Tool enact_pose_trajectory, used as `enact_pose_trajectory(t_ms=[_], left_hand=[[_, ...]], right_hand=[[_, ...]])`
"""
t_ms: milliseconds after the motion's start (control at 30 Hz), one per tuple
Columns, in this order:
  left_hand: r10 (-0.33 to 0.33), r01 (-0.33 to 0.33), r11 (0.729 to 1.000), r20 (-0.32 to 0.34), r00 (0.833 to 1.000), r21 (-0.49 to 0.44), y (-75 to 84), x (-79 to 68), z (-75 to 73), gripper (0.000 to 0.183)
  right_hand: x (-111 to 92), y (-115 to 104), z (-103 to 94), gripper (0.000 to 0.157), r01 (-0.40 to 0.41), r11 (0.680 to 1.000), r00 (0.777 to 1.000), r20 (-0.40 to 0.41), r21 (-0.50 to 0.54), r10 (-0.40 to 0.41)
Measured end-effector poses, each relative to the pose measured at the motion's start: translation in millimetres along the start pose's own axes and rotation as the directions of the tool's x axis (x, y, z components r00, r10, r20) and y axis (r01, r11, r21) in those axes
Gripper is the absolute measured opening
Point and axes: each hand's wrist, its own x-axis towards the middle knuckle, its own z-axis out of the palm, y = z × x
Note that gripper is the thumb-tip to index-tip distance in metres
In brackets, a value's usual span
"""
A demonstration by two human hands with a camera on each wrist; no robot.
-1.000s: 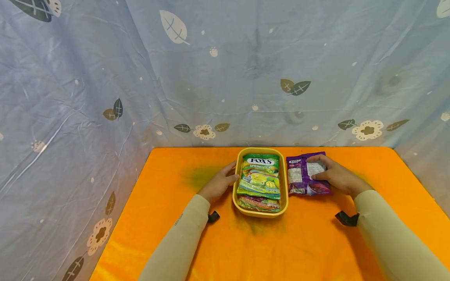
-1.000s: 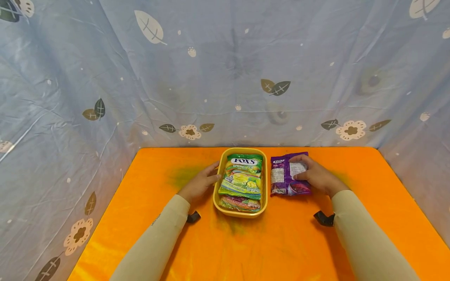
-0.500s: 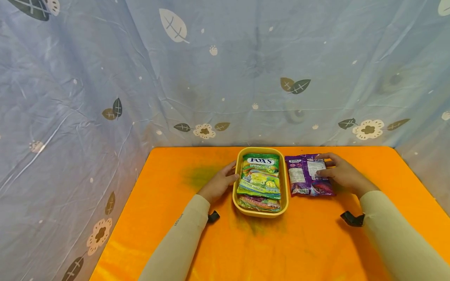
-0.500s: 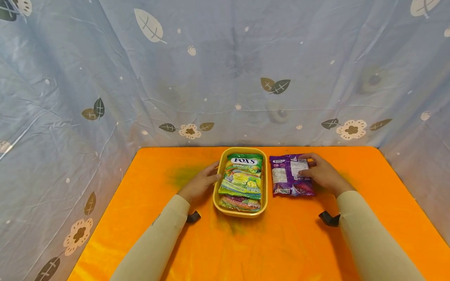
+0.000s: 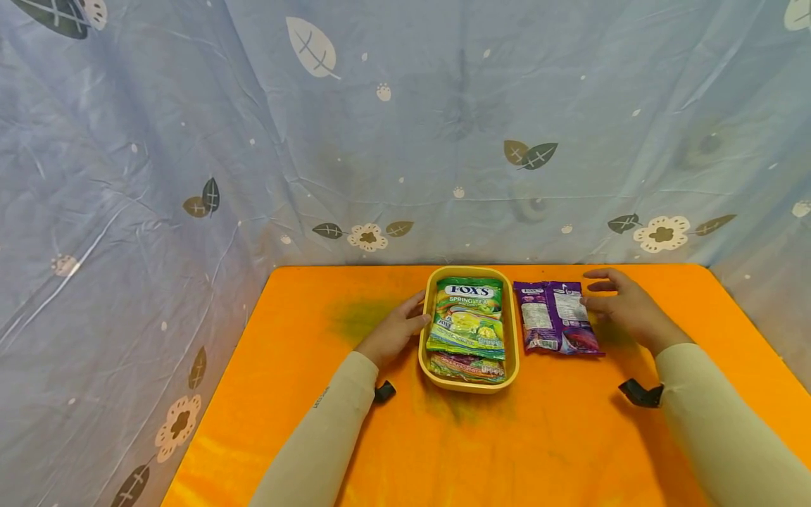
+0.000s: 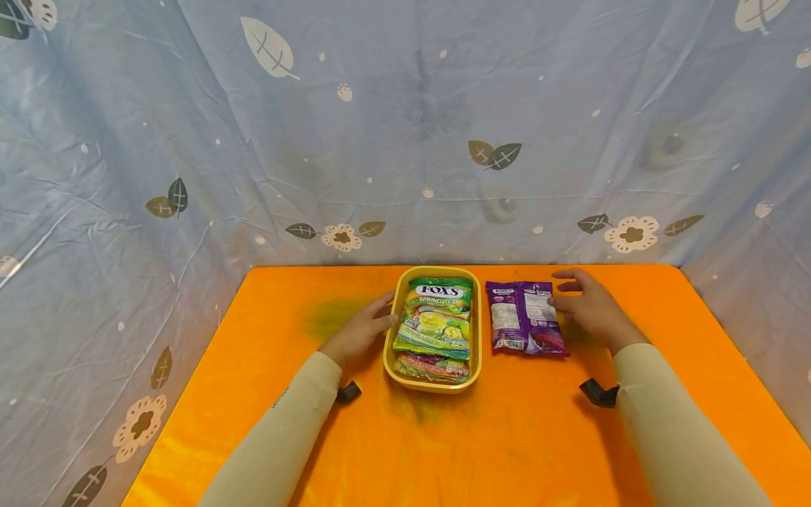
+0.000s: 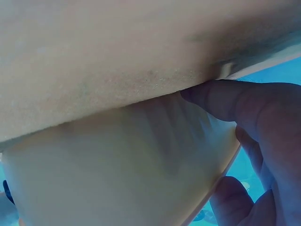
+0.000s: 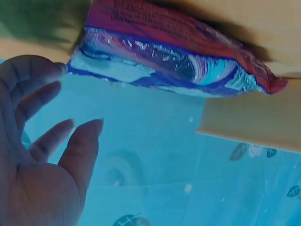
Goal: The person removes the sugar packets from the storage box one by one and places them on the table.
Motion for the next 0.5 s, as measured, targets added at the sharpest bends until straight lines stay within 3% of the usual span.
enact_pose_trajectory(t_ms=[500], left_hand=[[-0.011, 0.011, 1.000, -0.016, 1.000, -0.002, -2.4, 0.4, -0.5, 0.058]], right_hand=[[-3.1, -21.3, 8.2, 0.068, 0.077, 0.993, 0.997, -0.018, 0.088, -0.075]])
